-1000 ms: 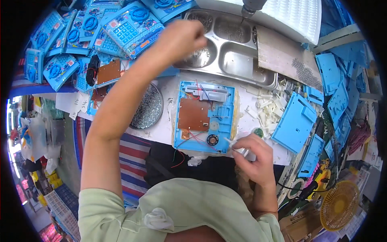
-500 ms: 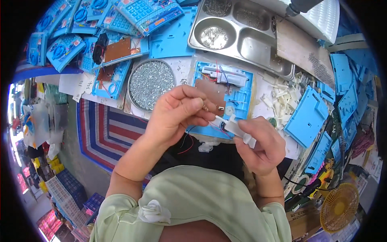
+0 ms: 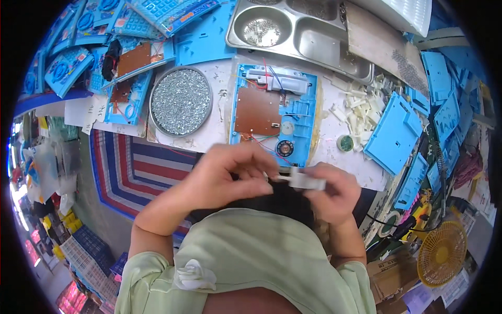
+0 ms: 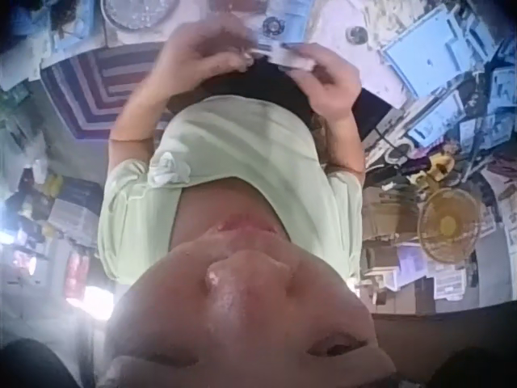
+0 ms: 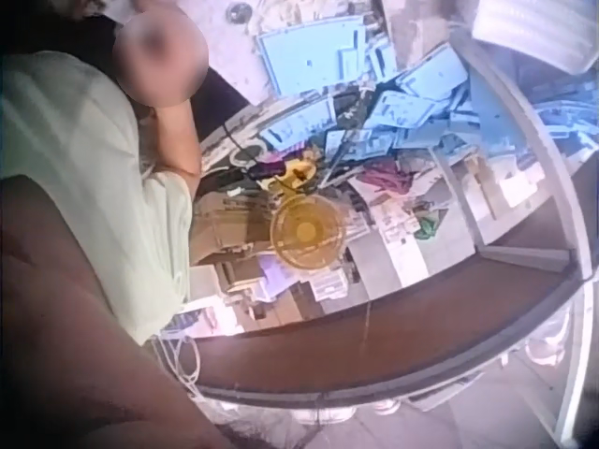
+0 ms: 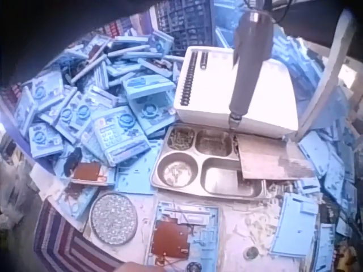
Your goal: Soldering wires and electronic components into a blue plastic toy assembly.
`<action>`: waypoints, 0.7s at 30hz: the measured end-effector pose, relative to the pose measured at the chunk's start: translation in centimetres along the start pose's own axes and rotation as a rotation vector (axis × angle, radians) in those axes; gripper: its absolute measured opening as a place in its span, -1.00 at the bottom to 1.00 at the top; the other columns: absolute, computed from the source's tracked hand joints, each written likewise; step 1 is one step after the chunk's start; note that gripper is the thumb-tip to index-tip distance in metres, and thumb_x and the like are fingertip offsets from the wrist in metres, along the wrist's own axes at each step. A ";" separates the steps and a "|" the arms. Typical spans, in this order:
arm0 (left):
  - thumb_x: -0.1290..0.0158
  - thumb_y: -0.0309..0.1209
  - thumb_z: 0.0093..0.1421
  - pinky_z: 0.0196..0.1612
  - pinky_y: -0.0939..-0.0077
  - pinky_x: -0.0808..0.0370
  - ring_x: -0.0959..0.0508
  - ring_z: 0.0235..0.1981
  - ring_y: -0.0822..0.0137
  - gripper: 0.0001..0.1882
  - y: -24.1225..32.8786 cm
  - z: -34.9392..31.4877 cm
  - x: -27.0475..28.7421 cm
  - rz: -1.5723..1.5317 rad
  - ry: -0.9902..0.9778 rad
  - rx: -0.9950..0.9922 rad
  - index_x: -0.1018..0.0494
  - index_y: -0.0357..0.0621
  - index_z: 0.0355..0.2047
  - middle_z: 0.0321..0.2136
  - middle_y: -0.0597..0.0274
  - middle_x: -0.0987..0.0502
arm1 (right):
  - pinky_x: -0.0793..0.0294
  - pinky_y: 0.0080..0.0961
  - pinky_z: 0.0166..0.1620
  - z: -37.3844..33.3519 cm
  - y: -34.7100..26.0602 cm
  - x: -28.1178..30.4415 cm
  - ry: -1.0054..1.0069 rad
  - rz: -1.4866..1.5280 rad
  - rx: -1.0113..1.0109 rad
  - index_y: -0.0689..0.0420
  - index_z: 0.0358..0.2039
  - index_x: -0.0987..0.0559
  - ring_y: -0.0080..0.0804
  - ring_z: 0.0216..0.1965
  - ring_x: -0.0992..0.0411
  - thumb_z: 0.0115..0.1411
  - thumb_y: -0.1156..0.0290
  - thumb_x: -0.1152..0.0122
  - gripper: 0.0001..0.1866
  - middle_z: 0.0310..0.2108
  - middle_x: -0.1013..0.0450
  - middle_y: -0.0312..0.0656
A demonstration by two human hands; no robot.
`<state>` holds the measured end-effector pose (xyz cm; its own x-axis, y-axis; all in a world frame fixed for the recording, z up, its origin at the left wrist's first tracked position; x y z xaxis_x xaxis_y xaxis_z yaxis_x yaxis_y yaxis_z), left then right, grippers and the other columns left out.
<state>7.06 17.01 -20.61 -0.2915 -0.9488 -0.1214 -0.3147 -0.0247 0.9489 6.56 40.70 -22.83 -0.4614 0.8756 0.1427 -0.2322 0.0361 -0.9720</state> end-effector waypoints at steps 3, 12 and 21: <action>-0.25 -0.53 0.17 -0.33 0.49 -0.55 -0.62 -0.40 0.39 -0.71 2.0 3.7 0.9 0.602 0.073 -0.321 -0.56 -0.20 -0.07 -0.34 0.19 -0.63 | -0.63 -0.37 -0.25 -1.7 2.2 1.0 0.326 0.712 -0.295 0.34 0.05 -0.53 -0.24 -0.35 -0.60 0.21 0.39 -0.39 -0.55 -0.27 -0.60 -0.02; -0.24 -0.49 0.17 -0.37 0.31 -0.53 -0.55 -0.46 0.10 -0.91 0.6 9.8 -2.4 1.101 0.075 -0.576 -0.56 -0.16 -0.33 -0.42 0.14 -0.55 | -0.60 -0.42 -0.11 -0.3 1.6 3.4 0.388 0.489 -0.228 0.36 0.07 -0.48 -0.26 -0.20 -0.61 0.32 0.36 -0.30 -0.58 -0.13 -0.60 0.03; -0.23 -0.61 0.15 -0.48 0.52 -0.43 -0.52 -0.51 0.40 -0.88 -0.3 6.3 0.9 0.598 0.310 -0.622 -0.60 -0.23 -0.29 -0.43 0.21 -0.57 | -0.47 -0.34 -0.13 5.3 -0.8 2.2 0.030 -0.737 0.152 0.15 -0.19 -0.63 -0.09 -0.15 -0.44 -0.06 0.56 -0.46 -0.64 -0.16 -0.54 -0.18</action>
<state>1.24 18.12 -22.88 0.0344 -0.8978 0.4391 0.3804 0.4180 0.8250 1.19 40.02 -20.79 -0.1176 0.6635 0.7389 -0.5883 0.5529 -0.5901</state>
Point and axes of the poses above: each hand's wrist, its own z-axis towards the middle knuckle, its own x-axis out of the back of the hand, y = z × x, the point moved 4 cm from there along z, towards the middle knuckle
